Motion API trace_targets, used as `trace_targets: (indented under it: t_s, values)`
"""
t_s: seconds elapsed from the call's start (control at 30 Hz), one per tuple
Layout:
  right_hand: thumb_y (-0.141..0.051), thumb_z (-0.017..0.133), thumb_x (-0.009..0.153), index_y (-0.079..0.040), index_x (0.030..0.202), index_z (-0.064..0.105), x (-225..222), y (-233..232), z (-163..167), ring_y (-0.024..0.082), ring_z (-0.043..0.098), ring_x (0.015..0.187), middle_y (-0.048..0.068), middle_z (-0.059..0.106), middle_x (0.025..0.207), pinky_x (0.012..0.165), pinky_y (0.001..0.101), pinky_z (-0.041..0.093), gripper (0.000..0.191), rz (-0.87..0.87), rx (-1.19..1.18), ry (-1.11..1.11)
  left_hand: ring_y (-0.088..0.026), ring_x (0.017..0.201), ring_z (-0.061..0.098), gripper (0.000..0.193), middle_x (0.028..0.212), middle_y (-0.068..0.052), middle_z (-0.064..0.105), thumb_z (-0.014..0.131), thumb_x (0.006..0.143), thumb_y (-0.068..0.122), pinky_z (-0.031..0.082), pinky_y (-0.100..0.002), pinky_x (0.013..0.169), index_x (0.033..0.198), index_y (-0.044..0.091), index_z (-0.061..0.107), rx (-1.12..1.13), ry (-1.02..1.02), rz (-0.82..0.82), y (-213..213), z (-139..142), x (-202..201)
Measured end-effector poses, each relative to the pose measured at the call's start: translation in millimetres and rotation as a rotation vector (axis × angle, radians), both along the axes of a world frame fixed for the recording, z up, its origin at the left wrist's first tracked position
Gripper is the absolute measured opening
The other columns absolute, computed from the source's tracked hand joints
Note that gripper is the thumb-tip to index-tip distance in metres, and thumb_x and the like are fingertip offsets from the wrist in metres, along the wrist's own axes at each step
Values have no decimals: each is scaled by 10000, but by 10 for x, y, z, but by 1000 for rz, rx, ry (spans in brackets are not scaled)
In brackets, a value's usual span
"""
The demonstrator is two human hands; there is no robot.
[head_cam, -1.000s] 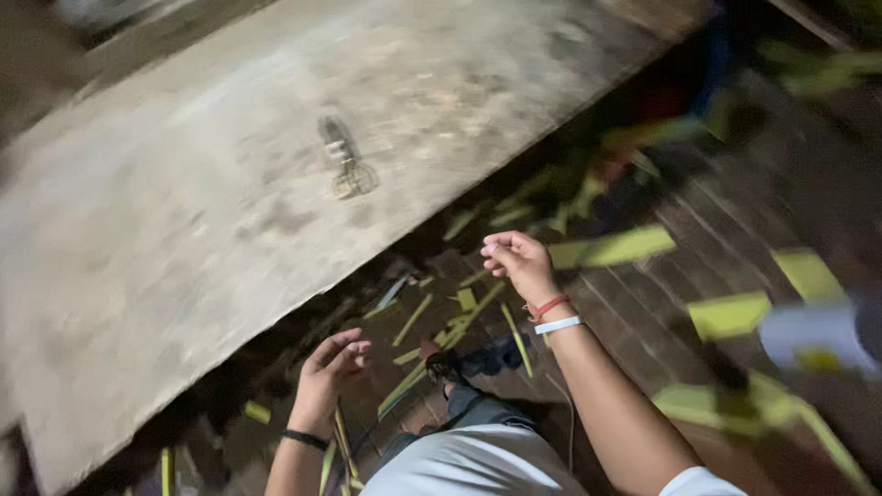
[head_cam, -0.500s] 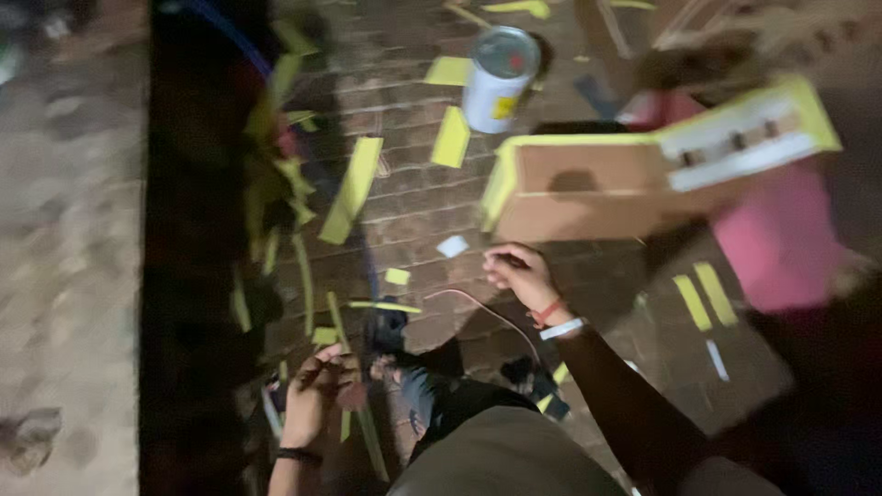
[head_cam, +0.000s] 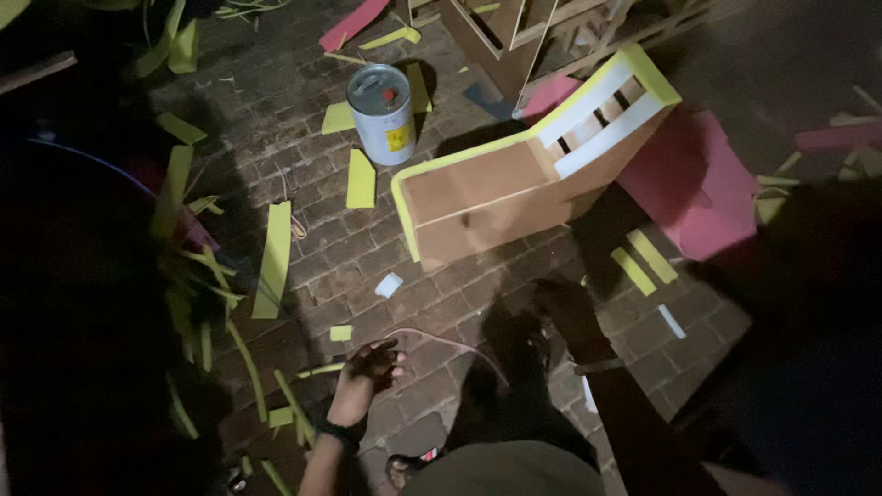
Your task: The person unfolds and spreads a black fabric sheet on the work table, cuts it with shears, then lays a yellow foam sheet over a wooden frame, measures it with a tape measure, marks it with a pen, and saws the foam to size.
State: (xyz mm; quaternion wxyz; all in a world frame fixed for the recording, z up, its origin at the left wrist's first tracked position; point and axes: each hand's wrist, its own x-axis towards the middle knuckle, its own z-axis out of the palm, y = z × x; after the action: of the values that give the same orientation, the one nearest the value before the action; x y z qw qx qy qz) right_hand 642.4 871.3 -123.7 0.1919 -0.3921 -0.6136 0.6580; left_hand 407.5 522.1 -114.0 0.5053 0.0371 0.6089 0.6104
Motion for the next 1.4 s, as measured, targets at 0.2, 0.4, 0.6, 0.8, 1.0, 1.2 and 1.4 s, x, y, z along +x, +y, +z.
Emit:
trace_targets:
  t_s: [0.2, 0.4, 0.6, 0.8, 1.0, 1.2, 1.4]
  values:
    - [-275, 705, 855, 4, 1171, 719, 294, 1678, -357, 181, 651, 837, 103, 716, 994, 721, 332, 527, 422, 150, 79, -121, -204, 916, 727, 417, 1118, -84, 767, 477, 956, 130, 597, -368, 831, 1332, 78, 650, 34, -22, 80, 1816, -206, 86]
    - [-329, 730, 804, 3, 1190, 704, 339, 3000, -395, 222, 651, 899, 129, 710, 1049, 769, 356, 527, 509, 348, 513, -245, -205, 935, 709, 356, 1109, -85, 749, 574, 981, 140, 576, -372, 806, 1317, 64, 662, 77, -123, 34, 3138, -616, 409]
    - [-383, 755, 754, 2, 1209, 688, -57, 3768, -630, 263, 651, 962, 155, 705, 1105, 817, 380, 526, 600, 581, 998, -236, -226, 932, 746, 380, 1127, -90, 767, 497, 976, 210, 605, -343, 745, 1305, 103, 654, 134, -56, 29, 3780, -953, 25]
    - [-437, 780, 704, 2, 1229, 673, -437, 4447, -878, 304, 651, 1024, 181, 700, 1160, 866, 404, 526, 692, 637, 1235, -198, -239, 883, 726, 401, 1108, -109, 772, 494, 995, 271, 552, -339, 734, 1301, 72, 660, 18, -54, 42, 4923, -1121, -567]
    - [-452, 785, 729, -14, 1226, 675, -524, 5686, -860, 320, 661, 1084, 191, 706, 1197, 918, 417, 530, 671, 502, 1068, -254, -212, 928, 715, 352, 1109, -121, 758, 565, 974, 167, 561, -338, 804, 1298, 54, 645, 118, 102, -144, 5941, -845, -636]
    - [-356, 773, 903, -26, 1221, 656, -914, 7400, -1103, 306, 621, 1144, 187, 666, 1222, 973, 435, 480, 473, 244, 508, -484, -210, 956, 706, 384, 1150, -80, 755, 498, 1007, 263, 564, -348, 835, 1322, 88, 629, -34, -22, 37, 6780, -522, -638]
    - [-384, 806, 910, 58, 1396, 460, -1465, 8566, -1379, 418, 403, 1330, 263, 454, 1444, 1075, 532, 306, 742, 589, 228, -134, -242, 953, 713, 388, 1123, -117, 756, 532, 995, 271, 568, -357, 806, 1289, 60, 674, -272, -70, 469, 7635, -406, -94]
